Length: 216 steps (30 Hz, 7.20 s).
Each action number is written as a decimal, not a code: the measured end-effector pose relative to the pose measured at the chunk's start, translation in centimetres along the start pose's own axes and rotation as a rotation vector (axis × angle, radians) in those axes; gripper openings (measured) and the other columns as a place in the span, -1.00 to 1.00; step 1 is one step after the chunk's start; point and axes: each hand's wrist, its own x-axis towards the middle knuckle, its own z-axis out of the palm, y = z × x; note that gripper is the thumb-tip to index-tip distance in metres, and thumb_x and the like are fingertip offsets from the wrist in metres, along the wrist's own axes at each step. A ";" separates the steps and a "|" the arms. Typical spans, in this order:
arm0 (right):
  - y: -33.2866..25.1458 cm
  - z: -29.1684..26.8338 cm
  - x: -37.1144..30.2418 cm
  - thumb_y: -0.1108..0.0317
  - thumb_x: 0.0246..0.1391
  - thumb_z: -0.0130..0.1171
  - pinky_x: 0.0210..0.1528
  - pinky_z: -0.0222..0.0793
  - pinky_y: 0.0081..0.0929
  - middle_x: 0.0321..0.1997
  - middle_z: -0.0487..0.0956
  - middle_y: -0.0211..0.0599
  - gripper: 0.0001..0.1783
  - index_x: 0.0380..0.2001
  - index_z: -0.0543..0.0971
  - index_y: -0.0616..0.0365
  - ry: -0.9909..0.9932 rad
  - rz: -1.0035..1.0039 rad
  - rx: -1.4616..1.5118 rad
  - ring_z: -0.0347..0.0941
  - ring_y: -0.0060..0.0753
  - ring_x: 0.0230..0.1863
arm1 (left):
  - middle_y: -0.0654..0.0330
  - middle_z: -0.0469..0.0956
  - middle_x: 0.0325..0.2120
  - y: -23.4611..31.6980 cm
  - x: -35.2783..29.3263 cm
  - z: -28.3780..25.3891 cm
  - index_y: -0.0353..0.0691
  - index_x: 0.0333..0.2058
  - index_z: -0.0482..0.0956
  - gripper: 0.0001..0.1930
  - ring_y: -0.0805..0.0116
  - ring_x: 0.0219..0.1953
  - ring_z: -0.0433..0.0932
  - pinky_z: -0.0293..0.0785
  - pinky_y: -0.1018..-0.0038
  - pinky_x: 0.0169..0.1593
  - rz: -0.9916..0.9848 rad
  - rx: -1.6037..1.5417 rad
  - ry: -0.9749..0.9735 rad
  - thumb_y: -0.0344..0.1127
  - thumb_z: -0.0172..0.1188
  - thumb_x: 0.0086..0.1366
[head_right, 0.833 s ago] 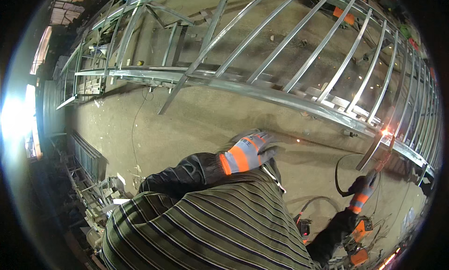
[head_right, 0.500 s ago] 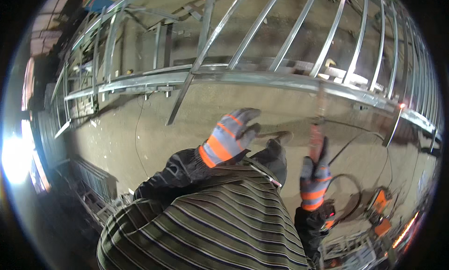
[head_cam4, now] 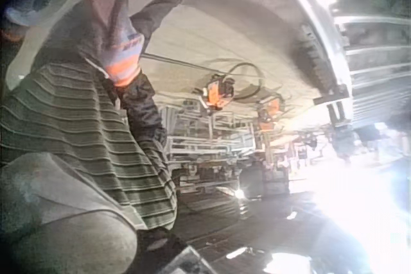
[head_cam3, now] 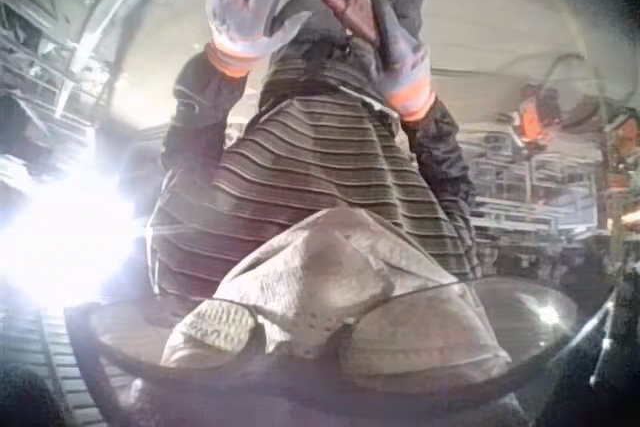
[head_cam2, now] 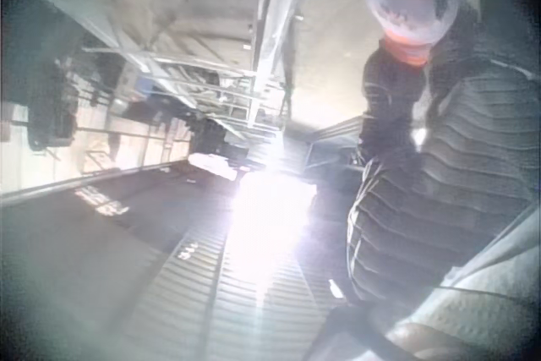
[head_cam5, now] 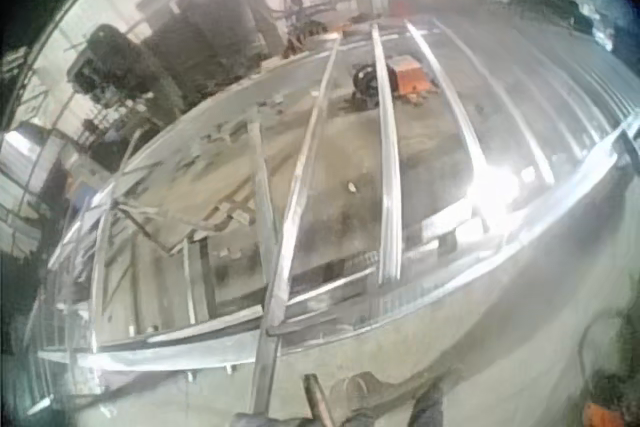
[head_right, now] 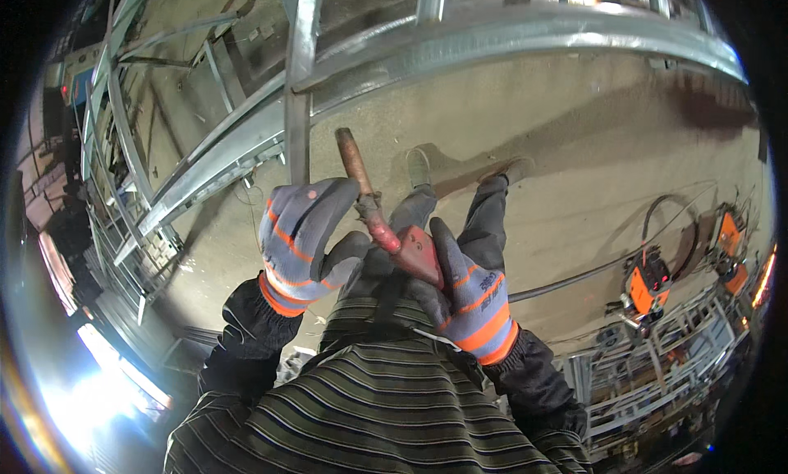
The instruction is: The person welds a large metal frame using a welding torch, creating bright sparks and arcs. They reposition the frame and continue welding different joints, then briefly inspect the work before moving the frame.
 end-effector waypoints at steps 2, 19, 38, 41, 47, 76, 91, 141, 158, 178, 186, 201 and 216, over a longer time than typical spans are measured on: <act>-0.5 0.7 0.0 0.35 0.12 0.33 0.02 0.47 -0.03 -0.14 0.66 0.02 -0.18 0.39 0.23 0.32 0.009 0.002 0.054 0.61 0.19 -0.26 | 0.09 0.61 -0.13 -0.4 -0.3 0.5 -0.28 0.03 0.60 -0.40 0.09 -0.24 0.59 0.49 0.23 -0.11 0.047 -0.020 0.094 -0.20 0.49 -0.02; -6.1 2.2 3.0 0.27 0.10 0.41 -0.21 0.51 -0.20 -0.20 0.64 0.17 -0.16 0.37 0.28 0.34 0.035 -0.013 0.063 0.64 0.19 -0.27 | -0.05 0.60 -0.17 -0.9 -2.5 1.3 -0.50 0.38 0.15 -0.24 0.21 -0.20 0.60 0.55 0.30 -0.06 -0.252 -0.432 0.380 0.12 -0.10 0.54; -6.3 -0.2 3.3 0.34 0.07 0.34 0.21 0.30 0.05 0.04 0.55 0.32 -0.31 0.26 0.40 0.30 0.001 0.201 0.110 0.37 0.53 0.13 | 0.15 0.59 -0.30 -0.9 -0.8 0.7 -0.56 0.21 0.41 -0.22 0.06 -0.26 0.54 0.44 0.20 -0.07 -0.123 -0.177 0.189 -0.28 0.37 0.00; -6.4 -0.3 3.6 0.33 0.08 0.34 0.14 0.38 0.00 0.00 0.58 0.26 -0.32 0.26 0.40 0.28 -0.018 0.236 0.106 0.42 0.47 0.09 | 0.14 0.58 -0.29 -0.8 -0.7 0.6 -0.56 0.22 0.40 -0.22 0.05 -0.25 0.54 0.44 0.19 -0.05 -0.159 -0.194 0.186 -0.29 0.37 0.01; -6.9 -0.6 3.8 0.30 0.11 0.35 -0.04 0.47 -0.08 -0.07 0.59 0.19 -0.40 0.19 0.43 0.23 -0.007 0.147 -0.026 0.53 0.36 -0.05 | 0.11 0.59 -0.26 -0.7 -1.0 0.4 -0.56 0.23 0.39 -0.24 0.03 -0.24 0.54 0.45 0.19 -0.04 -0.200 -0.194 0.144 -0.30 0.37 0.05; -6.9 -2.3 1.5 0.33 0.15 0.34 -0.01 0.54 -0.17 0.05 0.60 0.19 -0.24 0.37 0.29 0.27 -0.049 0.210 0.061 0.61 0.24 0.00 | 0.35 0.62 -0.19 3.0 0.9 1.2 0.05 -0.24 0.71 -0.65 0.27 -0.12 0.60 0.57 0.24 -0.04 0.230 -0.139 0.375 -0.27 0.50 -0.11; -7.6 -2.3 3.3 0.34 0.14 0.32 -0.16 0.54 -0.15 0.03 0.59 0.16 -0.39 0.22 0.39 0.24 -0.069 0.173 0.043 0.61 0.30 -0.13 | 0.37 0.66 -0.16 1.6 0.7 1.4 0.13 -0.23 0.73 -0.64 0.19 -0.02 0.58 0.36 0.06 0.24 0.184 0.000 0.325 -0.13 0.35 -0.11; -12.2 -7.7 9.7 -0.06 0.31 0.11 -0.43 0.33 -0.25 -0.44 0.53 -0.15 -0.50 0.02 0.55 0.16 -0.319 0.247 -0.277 0.42 -0.22 -0.45 | 0.03 0.60 -0.16 6.1 -4.0 -1.4 -0.23 -0.11 0.64 -0.65 -0.05 -0.14 0.58 0.50 0.07 -0.05 0.249 -0.478 0.236 -0.42 0.33 0.05; -3.2 -32.2 -8.1 -0.09 0.33 0.19 -0.01 0.50 -0.23 -0.05 0.67 0.08 -0.26 0.42 0.32 0.06 0.879 -0.035 0.005 0.67 -0.10 -0.04 | 0.04 0.72 -0.30 19.9 17.8 6.4 -0.11 0.17 0.59 -0.65 0.24 -0.26 0.67 0.59 0.30 -0.13 0.244 -0.639 -0.203 -0.41 0.18 0.44; 7.3 -74.6 -25.1 -0.41 0.35 -0.16 -0.68 0.19 -0.42 -0.67 0.37 -0.39 -0.12 0.27 0.41 0.23 1.125 -0.347 0.930 0.25 -0.42 -0.75 | 0.03 0.62 -0.21 66.6 56.5 29.1 -0.34 0.22 0.47 -0.38 0.07 -0.19 0.60 0.53 0.26 -0.08 0.889 -0.885 -0.240 -0.41 0.40 0.17; 11.9 -90.8 -29.1 -0.35 0.28 0.01 -0.69 0.16 -0.38 -0.67 0.33 -0.36 -0.32 -0.41 0.47 0.17 1.420 -0.502 0.848 0.22 -0.38 -0.76 | 0.13 0.68 -0.20 68.8 57.7 47.4 -0.30 0.22 0.48 -0.42 0.43 -0.15 0.61 0.54 0.41 -0.03 0.435 -0.886 -1.207 -0.20 0.43 0.30; 28.0 -108.5 -61.1 -0.13 0.37 -0.02 -0.70 0.16 -0.42 -0.69 0.35 -0.40 -0.52 -0.36 0.44 0.08 2.051 -0.788 0.593 0.25 -0.44 -0.73 | -0.05 0.70 -0.17 83.7 80.8 75.5 0.01 -0.09 0.74 -0.39 -0.15 -0.09 0.65 0.57 0.02 -0.01 0.770 0.382 -0.680 0.39 0.01 0.35; 53.1 -112.9 -77.9 0.38 0.42 0.03 0.41 0.39 -0.18 0.30 0.50 0.01 -0.61 0.22 0.45 0.31 2.186 -1.357 0.437 0.48 -0.12 0.25 | -0.26 0.53 0.12 165.0 97.2 74.5 -0.33 0.26 0.40 -0.28 -0.17 0.19 0.50 0.43 0.20 0.23 1.405 -0.945 -0.156 -0.14 0.42 0.19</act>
